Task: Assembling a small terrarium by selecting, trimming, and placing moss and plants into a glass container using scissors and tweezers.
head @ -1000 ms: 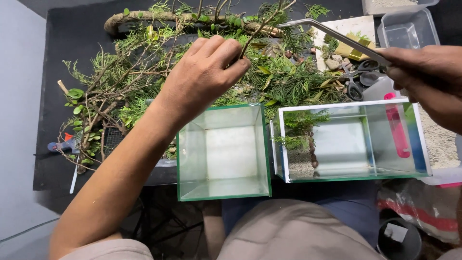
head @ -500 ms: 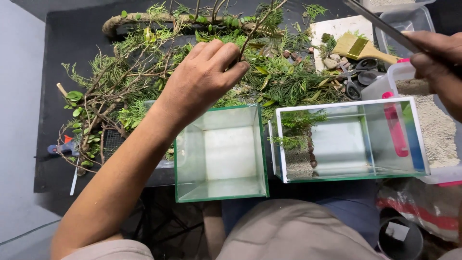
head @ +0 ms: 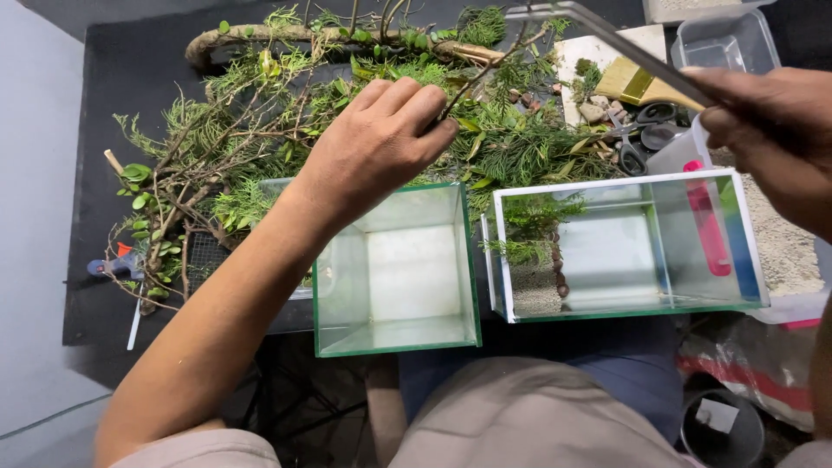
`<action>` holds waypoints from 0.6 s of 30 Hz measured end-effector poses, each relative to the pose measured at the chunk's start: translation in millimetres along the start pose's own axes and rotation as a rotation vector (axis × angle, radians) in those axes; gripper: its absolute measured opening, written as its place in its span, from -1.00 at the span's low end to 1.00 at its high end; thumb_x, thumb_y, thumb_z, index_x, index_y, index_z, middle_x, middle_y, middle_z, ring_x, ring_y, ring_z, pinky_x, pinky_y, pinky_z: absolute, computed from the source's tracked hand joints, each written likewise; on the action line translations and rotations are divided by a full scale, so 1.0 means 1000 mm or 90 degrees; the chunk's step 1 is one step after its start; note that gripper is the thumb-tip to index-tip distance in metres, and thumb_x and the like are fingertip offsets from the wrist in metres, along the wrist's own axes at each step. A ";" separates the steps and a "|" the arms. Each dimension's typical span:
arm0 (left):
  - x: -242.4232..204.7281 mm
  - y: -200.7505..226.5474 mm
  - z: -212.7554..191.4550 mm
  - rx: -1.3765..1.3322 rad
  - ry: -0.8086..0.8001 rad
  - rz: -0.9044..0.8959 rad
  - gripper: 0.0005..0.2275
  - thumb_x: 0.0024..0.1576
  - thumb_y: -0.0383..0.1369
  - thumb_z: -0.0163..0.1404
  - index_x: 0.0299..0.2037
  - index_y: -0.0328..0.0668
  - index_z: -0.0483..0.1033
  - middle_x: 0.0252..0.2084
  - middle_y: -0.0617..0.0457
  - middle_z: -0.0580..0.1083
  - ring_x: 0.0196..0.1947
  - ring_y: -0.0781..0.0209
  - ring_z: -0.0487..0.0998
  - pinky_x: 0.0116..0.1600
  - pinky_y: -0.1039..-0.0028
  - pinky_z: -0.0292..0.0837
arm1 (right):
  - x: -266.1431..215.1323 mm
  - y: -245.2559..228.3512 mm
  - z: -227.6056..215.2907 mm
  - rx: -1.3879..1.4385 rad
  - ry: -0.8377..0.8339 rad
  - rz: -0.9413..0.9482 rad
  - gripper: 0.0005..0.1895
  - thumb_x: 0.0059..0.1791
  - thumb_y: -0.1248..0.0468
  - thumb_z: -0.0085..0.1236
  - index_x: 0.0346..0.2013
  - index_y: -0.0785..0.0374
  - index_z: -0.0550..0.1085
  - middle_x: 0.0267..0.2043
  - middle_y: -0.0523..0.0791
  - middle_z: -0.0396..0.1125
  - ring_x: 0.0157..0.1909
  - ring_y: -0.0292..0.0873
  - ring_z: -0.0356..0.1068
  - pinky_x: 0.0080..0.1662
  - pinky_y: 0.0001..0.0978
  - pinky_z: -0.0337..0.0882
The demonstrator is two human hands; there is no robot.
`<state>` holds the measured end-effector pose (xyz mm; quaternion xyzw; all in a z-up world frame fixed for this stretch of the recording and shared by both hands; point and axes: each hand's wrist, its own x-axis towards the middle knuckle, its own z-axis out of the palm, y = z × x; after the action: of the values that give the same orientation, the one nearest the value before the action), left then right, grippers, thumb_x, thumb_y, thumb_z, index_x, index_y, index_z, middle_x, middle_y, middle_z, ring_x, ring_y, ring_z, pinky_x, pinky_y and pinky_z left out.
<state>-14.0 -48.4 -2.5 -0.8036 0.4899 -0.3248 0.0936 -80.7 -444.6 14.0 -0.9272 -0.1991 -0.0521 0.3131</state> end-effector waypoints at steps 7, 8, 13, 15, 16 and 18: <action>-0.001 -0.004 0.020 -0.130 -0.019 -0.017 -0.85 0.14 -0.50 0.23 -0.16 -0.10 0.54 -0.13 0.01 0.49 -0.16 0.20 0.56 0.00 0.46 0.67 | 0.000 0.002 0.003 0.015 0.011 -0.039 -0.60 0.28 0.57 -0.01 0.43 0.67 0.44 -0.19 0.26 0.33 -0.20 0.11 0.43 -0.08 -0.13 0.50; 0.001 -0.006 0.023 -0.133 -0.017 -0.014 -0.85 0.14 -0.50 0.23 -0.16 -0.10 0.54 -0.13 0.01 0.49 -0.16 0.20 0.56 0.00 0.46 0.67 | -0.001 0.002 0.003 0.013 0.012 -0.035 -0.60 0.28 0.57 -0.01 0.43 0.67 0.44 -0.19 0.26 0.33 -0.20 0.11 0.43 -0.08 -0.13 0.50; 0.014 -0.008 0.037 -0.291 -0.064 0.007 -0.94 0.29 -0.49 0.06 -0.11 -0.20 0.59 -0.03 -0.18 0.57 -0.08 0.03 0.61 -0.01 0.33 0.67 | -0.005 0.011 0.000 0.016 -0.013 0.033 -0.58 0.27 0.56 -0.02 0.44 0.55 0.45 -0.31 0.16 0.33 -0.33 0.02 0.39 -0.25 -0.24 0.38; 0.020 -0.010 0.036 -0.319 -0.110 0.027 -0.85 0.25 -0.46 0.06 -0.01 -0.16 0.55 0.06 -0.19 0.53 -0.04 -0.01 0.59 0.00 0.26 0.62 | -0.010 0.027 0.000 0.011 -0.011 0.059 -0.58 0.28 0.54 -0.01 0.46 0.54 0.46 -0.29 0.15 0.32 -0.40 -0.01 0.32 -0.24 -0.26 0.36; 0.022 -0.010 0.035 -0.345 -0.155 0.045 -0.74 0.21 -0.44 0.06 0.10 -0.13 0.51 0.14 -0.20 0.49 0.00 -0.05 0.56 0.02 0.19 0.57 | -0.014 0.035 -0.001 0.005 -0.009 0.082 -0.57 0.29 0.52 0.01 0.47 0.54 0.47 -0.28 0.14 0.32 -0.47 -0.04 0.26 -0.24 -0.28 0.33; 0.025 -0.013 0.029 -0.397 -0.182 0.018 -0.74 0.25 -0.45 0.01 0.14 -0.09 0.53 0.19 -0.30 0.46 0.02 -0.15 0.55 0.06 0.14 0.56 | -0.020 0.057 -0.002 0.000 -0.021 0.099 -0.55 0.29 0.47 -0.01 0.49 0.52 0.45 -0.25 0.17 0.33 -0.49 -0.02 0.25 -0.30 -0.27 0.30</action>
<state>20.6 -67.4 -7.8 -0.8239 0.5588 -0.0424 -0.0843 -76.0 -494.4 -20.8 -0.9405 -0.1315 -0.0125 0.3130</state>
